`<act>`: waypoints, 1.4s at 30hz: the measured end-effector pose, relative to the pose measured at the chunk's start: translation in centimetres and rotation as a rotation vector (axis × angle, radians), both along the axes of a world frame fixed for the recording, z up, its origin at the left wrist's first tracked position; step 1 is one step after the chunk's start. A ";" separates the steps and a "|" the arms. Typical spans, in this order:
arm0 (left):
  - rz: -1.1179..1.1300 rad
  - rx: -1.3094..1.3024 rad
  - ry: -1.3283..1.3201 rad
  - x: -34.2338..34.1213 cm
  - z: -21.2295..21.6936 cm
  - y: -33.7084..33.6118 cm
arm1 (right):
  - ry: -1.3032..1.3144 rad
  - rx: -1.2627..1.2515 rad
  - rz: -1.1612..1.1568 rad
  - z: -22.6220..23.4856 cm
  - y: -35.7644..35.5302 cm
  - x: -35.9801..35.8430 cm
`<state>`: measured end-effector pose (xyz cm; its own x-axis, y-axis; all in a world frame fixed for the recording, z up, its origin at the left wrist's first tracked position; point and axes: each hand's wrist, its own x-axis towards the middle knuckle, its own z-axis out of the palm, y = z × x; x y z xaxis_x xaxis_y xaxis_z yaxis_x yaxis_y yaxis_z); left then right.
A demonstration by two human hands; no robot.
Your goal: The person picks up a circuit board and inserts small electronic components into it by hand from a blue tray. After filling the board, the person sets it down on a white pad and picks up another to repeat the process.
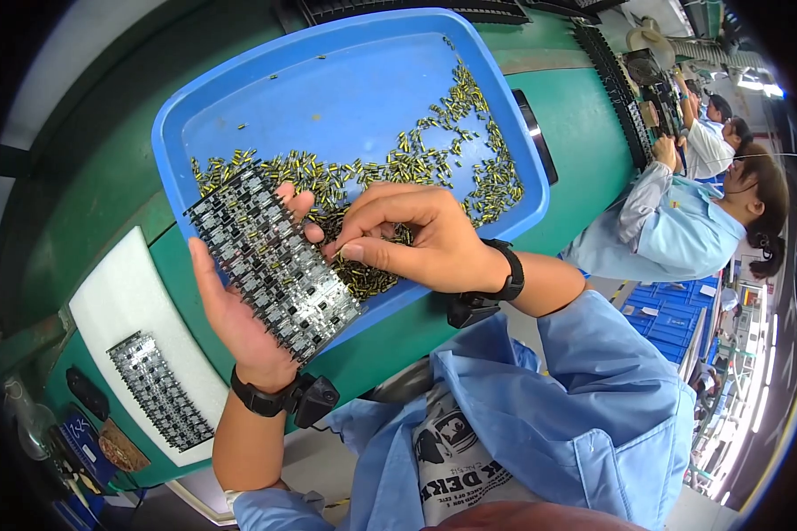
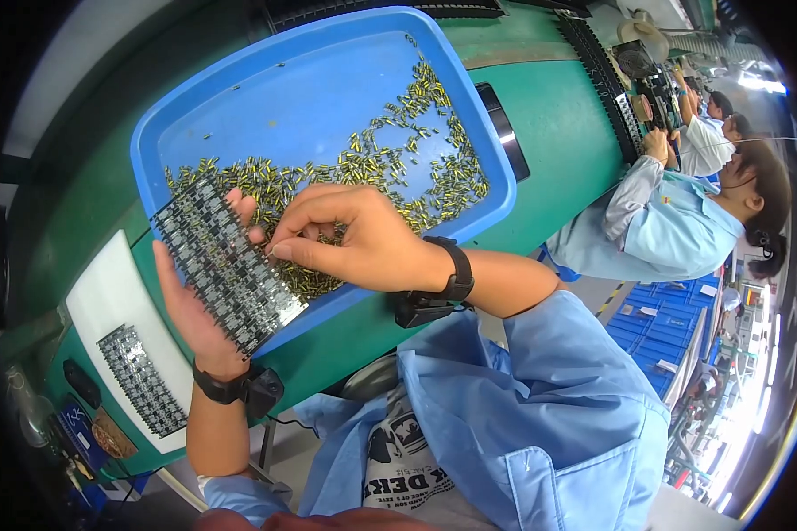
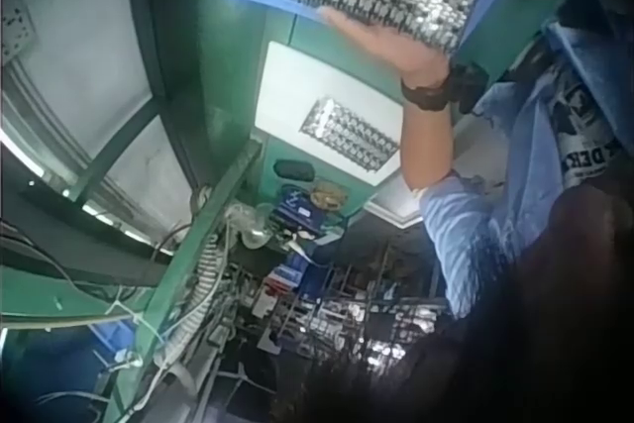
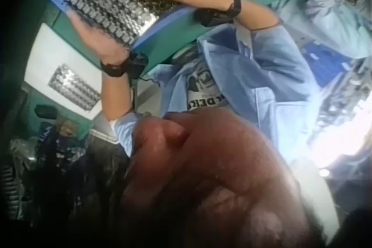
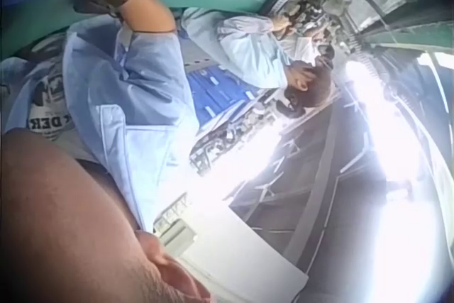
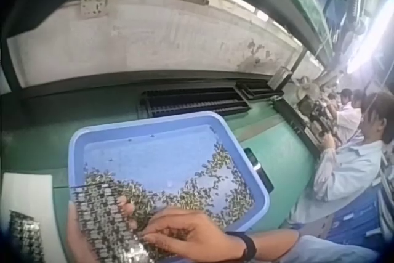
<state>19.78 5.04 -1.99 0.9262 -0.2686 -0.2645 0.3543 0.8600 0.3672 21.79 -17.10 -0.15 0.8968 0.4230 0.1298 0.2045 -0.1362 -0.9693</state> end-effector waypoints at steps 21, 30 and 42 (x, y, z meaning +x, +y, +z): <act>0.107 0.096 -0.047 -1.1 0.3 -1.2 | -0.746 -0.167 0.093 -0.1 2.7 -1.4; 0.081 0.110 -0.089 -1.1 0.3 -1.2 | -0.913 -0.252 0.044 -0.1 3.0 -1.8; 0.090 0.186 -0.097 -1.1 0.5 -1.6 | -1.034 -0.336 0.079 -0.3 2.9 -1.6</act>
